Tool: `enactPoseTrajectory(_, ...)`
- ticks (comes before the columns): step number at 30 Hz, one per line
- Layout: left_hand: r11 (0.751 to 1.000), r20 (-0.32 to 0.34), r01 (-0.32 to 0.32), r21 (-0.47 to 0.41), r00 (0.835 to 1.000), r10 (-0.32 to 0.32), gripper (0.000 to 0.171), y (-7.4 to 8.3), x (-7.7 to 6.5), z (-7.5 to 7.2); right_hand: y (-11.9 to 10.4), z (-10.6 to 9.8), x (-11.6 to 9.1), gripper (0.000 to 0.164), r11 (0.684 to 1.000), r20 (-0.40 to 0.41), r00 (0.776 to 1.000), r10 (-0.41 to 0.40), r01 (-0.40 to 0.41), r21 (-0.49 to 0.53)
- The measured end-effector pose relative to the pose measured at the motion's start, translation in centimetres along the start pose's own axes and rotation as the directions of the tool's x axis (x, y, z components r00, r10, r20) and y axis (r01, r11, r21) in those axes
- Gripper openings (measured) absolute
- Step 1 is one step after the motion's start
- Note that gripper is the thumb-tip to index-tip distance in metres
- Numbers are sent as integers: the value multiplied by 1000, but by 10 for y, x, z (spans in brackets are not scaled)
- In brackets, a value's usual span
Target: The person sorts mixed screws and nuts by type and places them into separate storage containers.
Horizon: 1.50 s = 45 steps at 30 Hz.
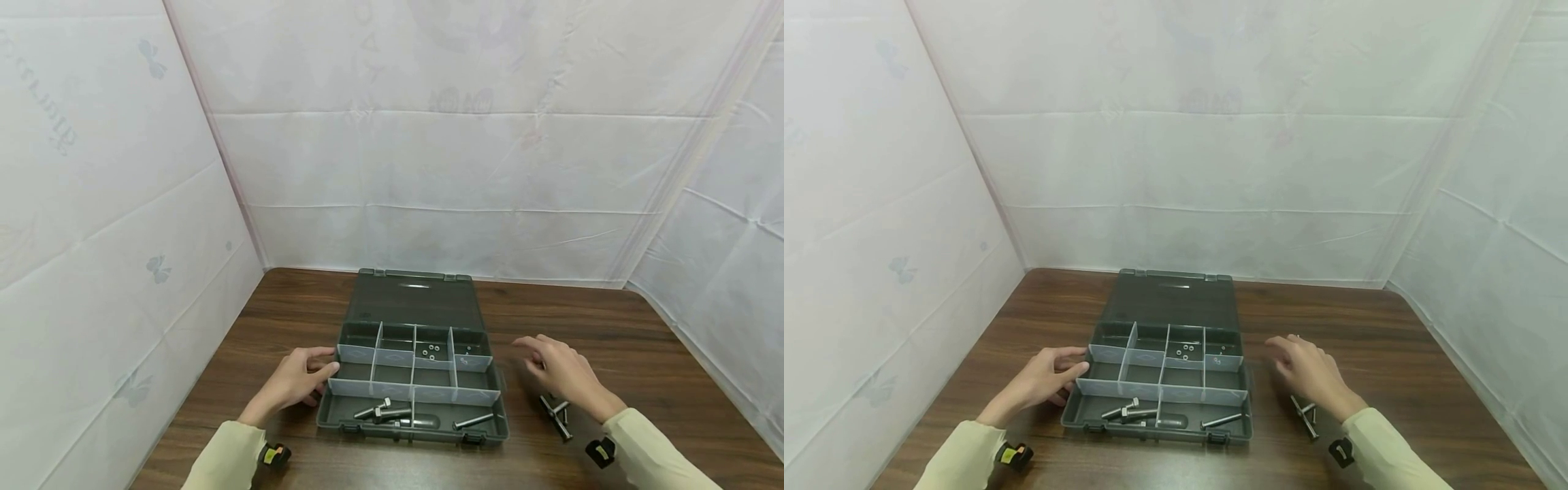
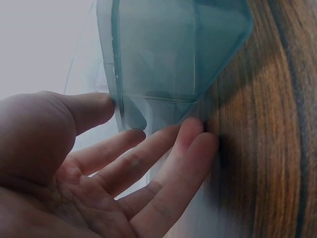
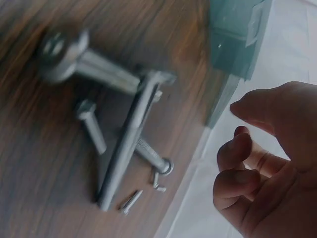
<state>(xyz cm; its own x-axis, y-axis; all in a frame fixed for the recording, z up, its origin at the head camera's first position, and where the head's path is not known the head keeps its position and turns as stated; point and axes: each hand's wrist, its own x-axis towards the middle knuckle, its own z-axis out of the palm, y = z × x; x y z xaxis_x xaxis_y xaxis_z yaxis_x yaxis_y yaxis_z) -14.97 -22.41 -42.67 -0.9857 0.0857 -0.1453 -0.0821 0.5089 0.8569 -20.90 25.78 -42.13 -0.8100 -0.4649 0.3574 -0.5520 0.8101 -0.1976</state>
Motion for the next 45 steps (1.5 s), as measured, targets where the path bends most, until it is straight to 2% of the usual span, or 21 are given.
enactPoseTrajectory(8,1000,-4,8,-1,1000,-8,48,0,0,0,12,-1,-7,38,995,109,989,101,-101,-7)
enactPoseTrajectory(16,1000,-1,5,0,1000,-5,48,0,0,0,18,1,-12,40,988,139,978,157,-156,-19)
enactPoseTrajectory(26,1000,9,-7,8,1000,7,48,0,0,0,25,2,-19,38,976,243,946,213,-219,-2)
enactPoseTrajectory(35,1000,11,-10,3,1000,10,49,0,0,0,32,3,-18,37,972,238,944,228,-235,1)
enactPoseTrajectory(41,1000,11,-6,3,1000,6,50,0,0,0,35,3,-16,38,966,260,934,245,-258,17)
enactPoseTrajectory(45,1000,18,-6,-2,1000,6,50,0,0,-1,37,3,-16,37,967,252,937,241,-254,18)
